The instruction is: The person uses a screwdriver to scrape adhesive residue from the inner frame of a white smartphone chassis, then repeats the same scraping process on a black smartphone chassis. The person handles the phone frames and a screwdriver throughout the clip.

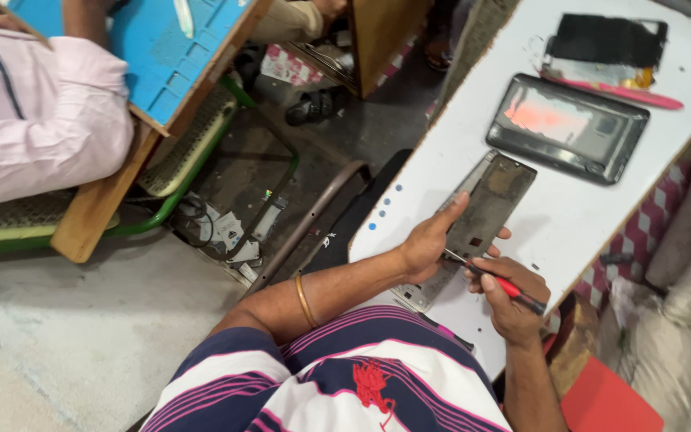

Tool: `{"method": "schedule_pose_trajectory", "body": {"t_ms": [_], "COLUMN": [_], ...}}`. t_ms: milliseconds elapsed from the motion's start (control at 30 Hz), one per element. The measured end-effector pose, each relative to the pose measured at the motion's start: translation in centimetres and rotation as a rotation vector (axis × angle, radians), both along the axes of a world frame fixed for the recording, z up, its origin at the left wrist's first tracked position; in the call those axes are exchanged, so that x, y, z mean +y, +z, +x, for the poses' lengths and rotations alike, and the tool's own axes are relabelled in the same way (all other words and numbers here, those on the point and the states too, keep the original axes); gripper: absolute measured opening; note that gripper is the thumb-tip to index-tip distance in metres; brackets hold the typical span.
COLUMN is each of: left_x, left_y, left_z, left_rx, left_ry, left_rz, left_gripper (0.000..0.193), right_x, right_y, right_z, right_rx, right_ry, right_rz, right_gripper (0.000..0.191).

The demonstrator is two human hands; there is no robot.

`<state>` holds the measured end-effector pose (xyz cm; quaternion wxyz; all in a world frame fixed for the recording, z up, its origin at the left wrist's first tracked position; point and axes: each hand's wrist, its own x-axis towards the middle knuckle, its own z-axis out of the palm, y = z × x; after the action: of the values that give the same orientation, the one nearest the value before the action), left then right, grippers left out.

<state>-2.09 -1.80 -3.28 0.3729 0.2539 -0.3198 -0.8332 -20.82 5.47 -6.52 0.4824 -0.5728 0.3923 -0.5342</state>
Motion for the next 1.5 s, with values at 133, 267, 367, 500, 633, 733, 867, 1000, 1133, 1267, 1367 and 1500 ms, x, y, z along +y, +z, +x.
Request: {"method": "schedule_pose_trajectory", "body": {"t_ms": [133, 267, 367, 500, 633, 733, 867, 1000, 1133, 1267, 1367, 1500], "left_x": [0.3, 0.8, 1.3, 2.1, 2.6, 2.4, 2.3, 2.0, 2.2, 1.7, 1.5, 1.6], "left_y": [-0.7, -1.6, -1.7, -1.4, -1.2, -1.0, -0.5, -0.2, 0.1, 0.6, 0.8, 0.7], "left_z": [0.0, 0.1, 0.3, 0.3, 0.3, 0.2, 0.2, 0.5, 0.7, 0.9, 1.2, 1.1], "left_rx": [0.054, 0.096, 0.03, -0.121, -0.162, -0.153, -0.161, -0.127, -0.067, -0.019, -0.001, -0.042], "left_ry": [-0.042, -0.085, -0.119, -0.191, -0.188, -0.187, -0.189, -0.129, -0.093, 0.028, 0.089, 0.073], "left_rz": [0.051, 0.02, -0.002, -0.003, 0.005, -0.025, -0.044, -0.045, -0.05, -0.048, -0.029, -0.12], "left_gripper": [0.077, 0.079, 0.077, 0.076, 0.079, 0.078, 0.078, 0.078, 0.076, 0.074, 0.073, 0.075], "right_x": [-0.1, -0.3, -0.3, -0.3, -0.6, -0.8, -0.8, -1.4, -1.5, -1.5, -1.6, -1.7], "right_y": [0.1, 0.2, 0.3, 0.3, 0.6, 1.0, 1.8, 2.5, 2.8, 3.1, 3.3, 3.6], "right_z": [0.0, 0.0, 0.0, -0.4, -0.3, 0.1, 0.5, 0.4, 0.7, 1.1, 1.3, 1.5], "right_rx": [-0.057, -0.097, -0.189, -0.168, -0.079, 0.015, 0.079, 0.143, 0.186, 0.138, 0.13, 0.168], "right_ry": [-0.018, -0.062, -0.104, -0.245, -0.323, -0.366, -0.413, -0.488, -0.509, -0.484, -0.482, -0.464], "right_rz": [-0.022, -0.044, -0.052, -0.102, -0.212, -0.3, -0.318, -0.33, -0.303, -0.288, -0.281, -0.243], "right_gripper": [0.024, 0.025, 0.029, 0.031, 0.028, 0.026, 0.023, 0.023, 0.024, 0.018, 0.018, 0.018]}}
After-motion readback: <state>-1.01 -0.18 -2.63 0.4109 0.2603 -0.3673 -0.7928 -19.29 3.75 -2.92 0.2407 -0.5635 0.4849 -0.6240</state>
